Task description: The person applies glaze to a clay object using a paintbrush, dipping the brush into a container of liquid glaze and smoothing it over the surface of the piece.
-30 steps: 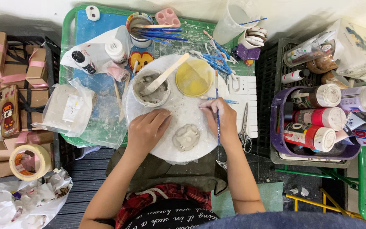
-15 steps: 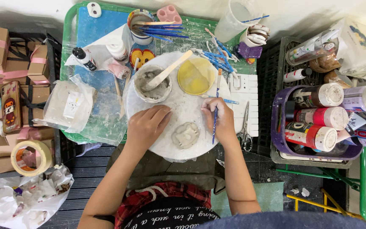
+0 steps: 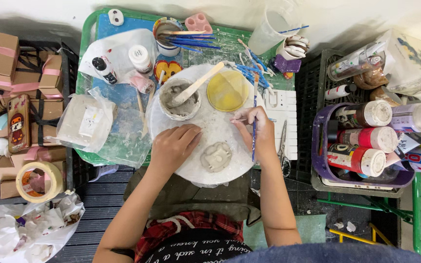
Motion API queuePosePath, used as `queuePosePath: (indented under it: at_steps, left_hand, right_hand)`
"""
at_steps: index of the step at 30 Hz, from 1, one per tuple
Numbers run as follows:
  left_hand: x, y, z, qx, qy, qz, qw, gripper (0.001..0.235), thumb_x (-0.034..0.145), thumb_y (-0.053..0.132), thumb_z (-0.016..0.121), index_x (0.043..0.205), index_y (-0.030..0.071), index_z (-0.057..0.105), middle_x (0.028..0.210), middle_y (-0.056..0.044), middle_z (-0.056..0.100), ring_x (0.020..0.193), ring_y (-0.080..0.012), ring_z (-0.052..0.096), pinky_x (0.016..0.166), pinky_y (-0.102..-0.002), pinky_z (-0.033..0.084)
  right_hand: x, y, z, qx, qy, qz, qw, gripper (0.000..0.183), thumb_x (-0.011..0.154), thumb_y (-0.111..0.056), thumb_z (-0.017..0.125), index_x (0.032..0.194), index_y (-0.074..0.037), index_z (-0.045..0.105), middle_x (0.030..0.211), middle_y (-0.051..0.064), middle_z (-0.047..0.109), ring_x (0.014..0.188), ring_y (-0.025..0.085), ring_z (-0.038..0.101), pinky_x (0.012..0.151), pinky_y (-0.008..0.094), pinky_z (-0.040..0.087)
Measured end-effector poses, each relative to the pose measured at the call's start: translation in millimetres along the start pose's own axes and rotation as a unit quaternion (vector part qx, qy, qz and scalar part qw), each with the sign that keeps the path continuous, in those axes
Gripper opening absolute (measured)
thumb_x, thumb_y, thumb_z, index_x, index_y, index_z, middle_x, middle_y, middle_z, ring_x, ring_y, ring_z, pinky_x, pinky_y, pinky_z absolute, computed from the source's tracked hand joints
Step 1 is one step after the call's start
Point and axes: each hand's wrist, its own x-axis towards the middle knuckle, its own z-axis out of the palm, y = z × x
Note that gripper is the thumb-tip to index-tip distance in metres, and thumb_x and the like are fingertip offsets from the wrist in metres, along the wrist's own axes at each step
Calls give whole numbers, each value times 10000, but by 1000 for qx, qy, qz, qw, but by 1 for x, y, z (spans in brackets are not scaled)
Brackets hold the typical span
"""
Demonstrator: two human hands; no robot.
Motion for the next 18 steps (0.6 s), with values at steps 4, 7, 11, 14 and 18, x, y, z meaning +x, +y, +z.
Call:
queuePosePath:
  at_steps: [4, 7, 11, 14, 18]
  left_hand:
    - [-1, -1, 0, -3, -3, 0, 1000, 114, 912, 152, 773, 972, 80, 708, 978, -20, 746, 754, -197, 711, 659, -333, 548]
    - [-1, -2, 0, -6, -4, -1, 1000, 118, 909, 152, 768, 980, 83, 705, 988, -20, 748, 763, -201, 712, 664, -335, 550]
    - [-1, -3, 0, -8, -2, -2, 1000, 123, 903, 154, 766, 990, 89, 709, 988, -18, 746, 770, -200, 715, 669, -336, 551]
    - [-2, -3, 1, -8, -3, -1, 1000, 123, 902, 155, 767, 988, 89, 709, 985, -19, 745, 773, -202, 716, 669, -340, 551]
    - [-2, -4, 2, -7, -1, 1, 1000, 119, 909, 153, 771, 980, 86, 702, 989, -21, 747, 777, -202, 717, 666, -344, 551]
  right_hand:
    - [0, -3, 0, -33, -23, -55, 998, 402, 908, 141, 720, 904, -55, 368, 989, 157, 716, 1082, 219, 702, 895, 303, 556]
    - [0, -4, 2, 55, -16, -3, 998, 352, 960, 124, 677, 911, -61, 381, 1023, 154, 697, 1003, 168, 728, 871, 284, 589]
    - [12, -14, 5, 45, -6, -22, 999, 368, 953, 91, 716, 917, -64, 384, 1015, 132, 739, 951, 156, 733, 843, 285, 597]
    - [32, -31, 15, 3, -31, -87, 996, 383, 921, 41, 775, 904, -66, 409, 1020, 90, 745, 939, 163, 745, 810, 276, 607]
    - [63, -60, 38, -124, -38, -185, 974, 349, 838, 2, 870, 893, -90, 537, 851, 60, 673, 793, 227, 645, 689, 329, 519]
